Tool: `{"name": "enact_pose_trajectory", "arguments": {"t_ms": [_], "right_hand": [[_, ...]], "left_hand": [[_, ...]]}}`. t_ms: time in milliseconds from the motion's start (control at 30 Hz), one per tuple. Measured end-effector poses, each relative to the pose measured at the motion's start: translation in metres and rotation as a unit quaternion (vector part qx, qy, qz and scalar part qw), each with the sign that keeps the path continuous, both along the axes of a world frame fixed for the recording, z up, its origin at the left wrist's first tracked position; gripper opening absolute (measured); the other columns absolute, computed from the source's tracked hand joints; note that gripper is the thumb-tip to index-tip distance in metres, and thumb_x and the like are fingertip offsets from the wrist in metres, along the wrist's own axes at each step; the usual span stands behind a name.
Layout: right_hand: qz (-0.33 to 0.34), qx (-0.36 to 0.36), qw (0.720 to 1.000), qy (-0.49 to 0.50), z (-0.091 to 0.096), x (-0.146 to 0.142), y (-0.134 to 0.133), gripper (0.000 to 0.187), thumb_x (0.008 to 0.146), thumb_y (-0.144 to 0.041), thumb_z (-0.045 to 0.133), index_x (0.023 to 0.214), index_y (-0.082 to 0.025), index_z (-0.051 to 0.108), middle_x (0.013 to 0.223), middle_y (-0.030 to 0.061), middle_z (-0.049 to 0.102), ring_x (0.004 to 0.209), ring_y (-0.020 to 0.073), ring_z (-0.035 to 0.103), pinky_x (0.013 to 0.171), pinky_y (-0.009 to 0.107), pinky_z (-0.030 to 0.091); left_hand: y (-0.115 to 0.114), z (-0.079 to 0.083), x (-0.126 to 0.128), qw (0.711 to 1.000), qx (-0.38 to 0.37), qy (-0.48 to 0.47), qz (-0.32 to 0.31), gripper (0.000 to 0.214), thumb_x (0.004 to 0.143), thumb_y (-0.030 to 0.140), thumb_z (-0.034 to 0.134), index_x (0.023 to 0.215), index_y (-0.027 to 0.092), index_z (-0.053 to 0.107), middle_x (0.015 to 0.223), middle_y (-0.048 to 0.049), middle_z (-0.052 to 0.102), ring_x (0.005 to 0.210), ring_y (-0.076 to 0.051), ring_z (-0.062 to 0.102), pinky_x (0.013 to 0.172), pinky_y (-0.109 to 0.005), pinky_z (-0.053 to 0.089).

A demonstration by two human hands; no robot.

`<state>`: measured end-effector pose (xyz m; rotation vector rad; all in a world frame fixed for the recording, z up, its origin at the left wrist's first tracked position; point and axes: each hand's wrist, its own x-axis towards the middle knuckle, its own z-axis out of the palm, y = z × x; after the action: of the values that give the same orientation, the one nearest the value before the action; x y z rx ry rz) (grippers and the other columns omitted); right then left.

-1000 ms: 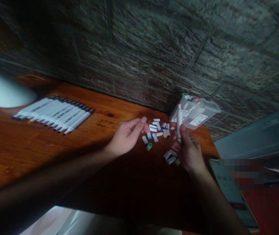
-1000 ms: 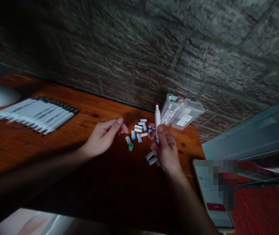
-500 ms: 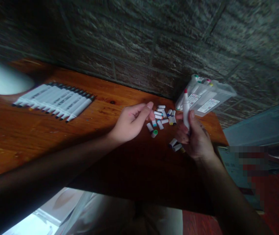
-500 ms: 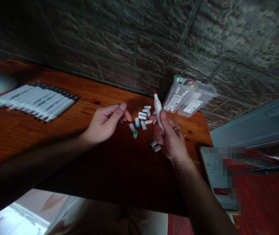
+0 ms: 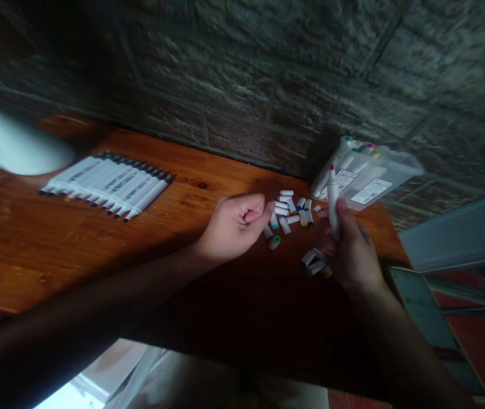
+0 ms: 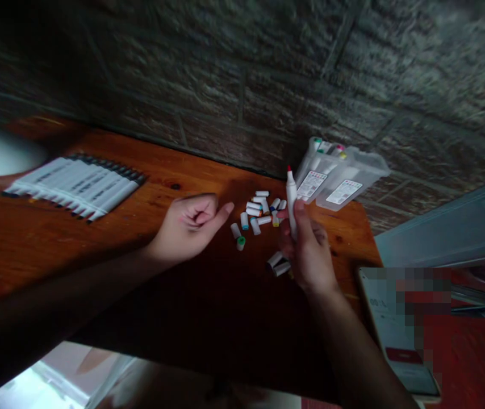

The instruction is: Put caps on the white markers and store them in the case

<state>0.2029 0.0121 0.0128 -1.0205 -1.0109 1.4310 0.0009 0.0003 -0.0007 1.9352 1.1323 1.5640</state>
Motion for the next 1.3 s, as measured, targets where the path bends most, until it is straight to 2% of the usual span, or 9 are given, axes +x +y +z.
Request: {"name": "enact_pose_trajectory", "arguments": {"t_ms": [100,200,300,433,500,667,967,1167,1300], "right_hand": [[-0.006,-0.003,1.0,0.011,0.0,-0.001,-0.001,0.033,0.083,-0.049,0.066,0.091,-0.019,0.073,0.063,-0.0061,0.046,0.041,0.0039,0.025,0.037,0.021,0.02],[-0.034,0.002,0.999,0.009,-0.002,-0.004,-0.004,0.027,0.082,-0.043,0.069,0.091,-0.018,0.075,0.072,-0.0037,0.054,0.047,0.0041,0.033,0.04,0.02,0.028],[-0.039,0.015,0.999,-0.016,-0.005,-0.007,-0.007,0.023,0.082,-0.043,0.072,0.086,-0.02,0.074,0.076,-0.0018,0.061,0.056,0.0062,0.047,0.051,0.019,0.04],[-0.004,0.036,0.998,-0.044,-0.005,-0.005,-0.008,0.024,0.082,-0.042,0.074,0.1,-0.026,0.072,0.086,-0.0004,0.069,0.072,0.0111,0.06,0.06,0.02,0.047],[0.012,0.046,0.998,-0.045,-0.003,-0.004,-0.007,0.026,0.082,-0.041,0.074,0.104,-0.027,0.071,0.094,0.0009,0.072,0.077,0.0132,0.063,0.058,0.021,0.048],[0.048,0.065,0.995,-0.066,-0.002,-0.003,-0.01,0.024,0.082,-0.036,0.075,0.104,-0.028,0.07,0.105,0.0021,0.073,0.084,0.0174,0.066,0.053,0.023,0.049],[0.076,0.076,0.989,-0.099,-0.002,-0.009,-0.013,0.023,0.081,-0.032,0.076,0.103,-0.027,0.071,0.103,0.002,0.075,0.091,0.0183,0.069,0.076,0.03,0.056],[0.073,0.075,0.989,-0.108,-0.001,-0.01,-0.014,0.028,0.079,-0.033,0.078,0.105,-0.027,0.071,0.099,0.003,0.076,0.083,0.0177,0.07,0.069,0.029,0.056],[0.074,0.078,0.988,-0.107,-0.002,-0.011,-0.014,0.027,0.078,-0.031,0.078,0.104,-0.027,0.072,0.098,0.0031,0.077,0.085,0.0185,0.071,0.072,0.031,0.058]], "left_hand": [[-0.002,0.001,-0.002,0.999,-0.009,0.035,-0.016,0.007,0.091,0.021,0.059,0.085,0.017,0.061,0.074,0.0003,0.06,0.067,-0.011,0.056,0.06,-0.021,0.043],[-0.003,-0.001,-0.002,0.996,-0.033,0.055,-0.058,0.019,0.094,0.025,0.057,0.082,0.016,0.067,0.067,0.0015,0.063,0.06,-0.009,0.057,0.057,-0.019,0.043],[-0.003,-0.003,-0.002,0.997,-0.042,0.05,-0.048,0.037,0.096,0.028,0.055,0.062,0.015,0.064,0.051,0.0037,0.053,0.048,-0.007,0.048,0.05,-0.018,0.038],[-0.001,0.001,-0.002,0.997,-0.065,-0.017,-0.036,0.016,0.093,0.028,0.06,0.091,0.015,0.071,0.078,-0.002,0.07,0.068,-0.011,0.064,0.06,-0.018,0.047],[-0.001,0.002,-0.002,0.993,-0.094,-0.019,-0.062,0.017,0.093,0.028,0.059,0.092,0.015,0.07,0.073,-0.0007,0.068,0.061,-0.01,0.062,0.055,-0.017,0.046],[-0.003,0.0,0.0,0.991,-0.091,0.06,-0.081,0.033,0.095,0.03,0.056,0.067,0.015,0.067,0.052,0.0038,0.056,0.047,-0.007,0.05,0.047,-0.017,0.036],[-0.003,-0.002,-0.003,0.992,-0.054,0.088,-0.073,0.03,0.096,0.029,0.054,0.072,0.016,0.067,0.058,0.0035,0.061,0.05,-0.007,0.051,0.05,-0.018,0.036],[-0.003,-0.006,-0.002,0.993,-0.044,0.097,-0.055,0.016,0.094,0.027,0.057,0.095,0.018,0.07,0.061,0.0042,0.061,0.053,-0.008,0.053,0.051,-0.017,0.038],[-0.002,-0.003,-0.002,0.995,-0.03,0.069,-0.07,0.017,0.09,0.028,0.063,0.081,0.016,0.069,0.07,-0.0005,0.067,0.059,-0.009,0.057,0.055,-0.018,0.041]]}}
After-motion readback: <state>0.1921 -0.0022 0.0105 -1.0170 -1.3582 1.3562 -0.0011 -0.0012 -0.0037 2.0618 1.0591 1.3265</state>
